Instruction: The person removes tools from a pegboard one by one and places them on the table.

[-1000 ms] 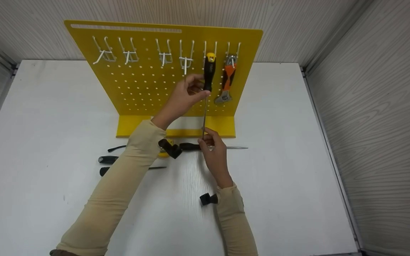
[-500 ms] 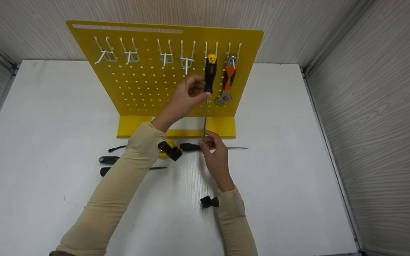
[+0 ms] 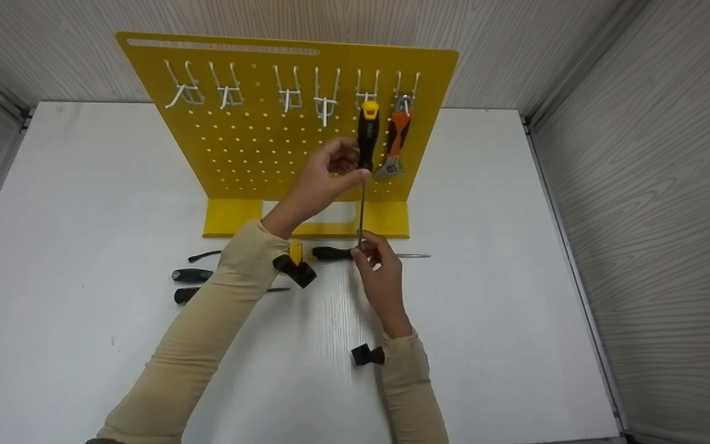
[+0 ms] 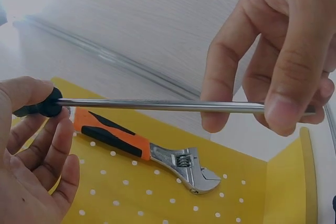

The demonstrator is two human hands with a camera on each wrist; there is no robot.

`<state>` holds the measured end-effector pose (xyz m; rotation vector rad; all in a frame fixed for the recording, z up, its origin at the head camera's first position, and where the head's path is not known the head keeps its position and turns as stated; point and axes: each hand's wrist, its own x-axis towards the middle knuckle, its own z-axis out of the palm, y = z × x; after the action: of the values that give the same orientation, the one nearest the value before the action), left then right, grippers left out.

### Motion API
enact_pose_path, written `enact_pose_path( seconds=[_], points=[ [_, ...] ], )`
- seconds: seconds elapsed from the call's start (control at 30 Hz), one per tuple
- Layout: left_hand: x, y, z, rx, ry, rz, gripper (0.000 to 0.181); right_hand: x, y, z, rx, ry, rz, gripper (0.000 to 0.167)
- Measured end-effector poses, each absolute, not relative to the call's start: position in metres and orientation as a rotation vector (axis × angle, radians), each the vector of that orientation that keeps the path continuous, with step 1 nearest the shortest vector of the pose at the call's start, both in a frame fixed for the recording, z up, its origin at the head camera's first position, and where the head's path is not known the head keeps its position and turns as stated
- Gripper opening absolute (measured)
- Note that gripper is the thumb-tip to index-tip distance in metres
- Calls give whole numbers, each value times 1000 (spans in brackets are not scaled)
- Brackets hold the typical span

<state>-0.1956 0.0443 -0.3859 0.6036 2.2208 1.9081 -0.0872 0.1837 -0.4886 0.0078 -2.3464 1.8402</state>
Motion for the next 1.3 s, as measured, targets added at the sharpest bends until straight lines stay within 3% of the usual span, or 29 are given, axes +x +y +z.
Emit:
enact_pose_path(
  seconds=[0.27, 0.77, 1.3],
  points=[
    [-186, 43, -375, 640, 2231, 1854, 43, -81, 180, -473, 16, -2320, 1825, 25],
    [-171, 39, -378, 707, 2248, 1973, 37, -81, 193, -494, 51, -2280, 1804, 25],
    [-166, 19, -375, 553, 2206, 1950, 43, -78, 212, -495, -58, -2280, 1834, 26]
  ],
)
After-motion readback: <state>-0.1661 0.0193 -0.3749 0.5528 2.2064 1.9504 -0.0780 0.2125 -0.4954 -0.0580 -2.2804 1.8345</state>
